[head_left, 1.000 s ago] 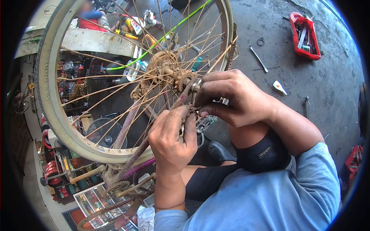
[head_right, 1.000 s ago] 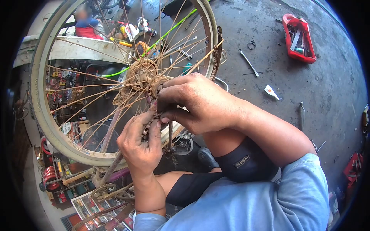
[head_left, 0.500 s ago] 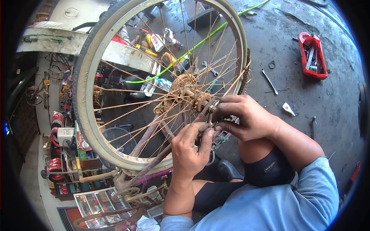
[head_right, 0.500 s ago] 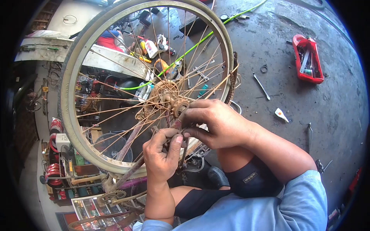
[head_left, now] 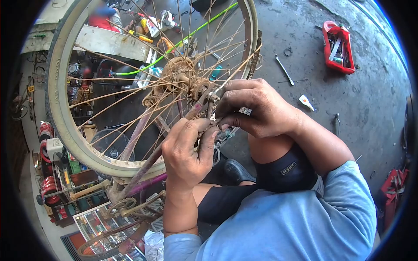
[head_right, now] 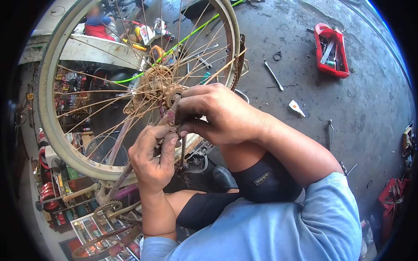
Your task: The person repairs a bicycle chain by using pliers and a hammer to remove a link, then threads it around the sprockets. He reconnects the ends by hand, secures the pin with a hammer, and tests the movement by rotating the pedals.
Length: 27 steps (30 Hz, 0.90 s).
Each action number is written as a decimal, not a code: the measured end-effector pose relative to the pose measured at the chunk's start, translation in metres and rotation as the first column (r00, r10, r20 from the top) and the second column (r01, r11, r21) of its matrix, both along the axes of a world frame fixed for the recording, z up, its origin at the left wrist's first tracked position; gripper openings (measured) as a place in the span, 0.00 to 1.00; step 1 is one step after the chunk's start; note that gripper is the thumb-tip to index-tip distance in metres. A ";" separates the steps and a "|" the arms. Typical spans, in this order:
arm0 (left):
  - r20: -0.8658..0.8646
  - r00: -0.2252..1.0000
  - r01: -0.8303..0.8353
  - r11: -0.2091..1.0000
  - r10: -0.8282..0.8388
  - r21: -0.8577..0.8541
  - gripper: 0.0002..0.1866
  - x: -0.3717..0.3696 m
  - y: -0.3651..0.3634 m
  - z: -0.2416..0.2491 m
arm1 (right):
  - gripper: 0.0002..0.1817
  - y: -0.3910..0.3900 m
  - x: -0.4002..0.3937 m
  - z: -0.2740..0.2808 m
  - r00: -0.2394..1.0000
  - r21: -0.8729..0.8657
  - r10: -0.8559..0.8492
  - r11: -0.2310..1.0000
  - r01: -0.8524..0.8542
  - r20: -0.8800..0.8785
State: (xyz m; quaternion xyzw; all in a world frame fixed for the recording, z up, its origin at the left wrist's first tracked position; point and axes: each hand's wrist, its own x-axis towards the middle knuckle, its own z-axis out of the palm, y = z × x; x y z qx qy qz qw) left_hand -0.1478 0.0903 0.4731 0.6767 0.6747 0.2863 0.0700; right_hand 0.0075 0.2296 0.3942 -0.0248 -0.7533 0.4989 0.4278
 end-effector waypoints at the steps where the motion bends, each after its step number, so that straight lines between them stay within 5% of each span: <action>1: 0.001 1.000 0.002 1.000 -0.002 0.006 0.07 0.000 0.001 0.001 | 0.09 0.000 0.000 0.000 1.000 -0.008 -0.007 1.000 0.007 -0.006; 8: 0.130 0.991 0.005 0.983 0.020 -0.185 0.08 -0.001 0.004 0.010 | 0.12 0.001 0.007 0.003 0.999 0.038 -0.038 0.999 0.038 -0.010; 9: -0.003 0.999 0.049 0.991 -0.050 -0.126 0.10 -0.003 0.007 0.008 | 0.12 0.001 0.008 0.002 1.000 0.047 -0.026 0.999 0.025 0.007; 14: 0.030 0.998 0.059 0.998 -0.058 -0.033 0.09 0.001 0.014 0.004 | 0.11 0.004 0.013 0.006 0.995 0.075 0.022 0.997 -0.029 0.092; 22: 0.164 0.986 0.044 0.993 -0.025 -0.110 0.09 0.001 0.011 0.001 | 0.09 0.002 0.017 0.013 0.998 0.078 0.001 0.997 -0.007 0.066; 27: 0.036 0.997 0.070 0.997 -0.071 0.046 0.06 0.004 0.001 0.002 | 0.11 0.003 0.015 0.017 0.999 0.079 0.008 0.997 -0.011 0.035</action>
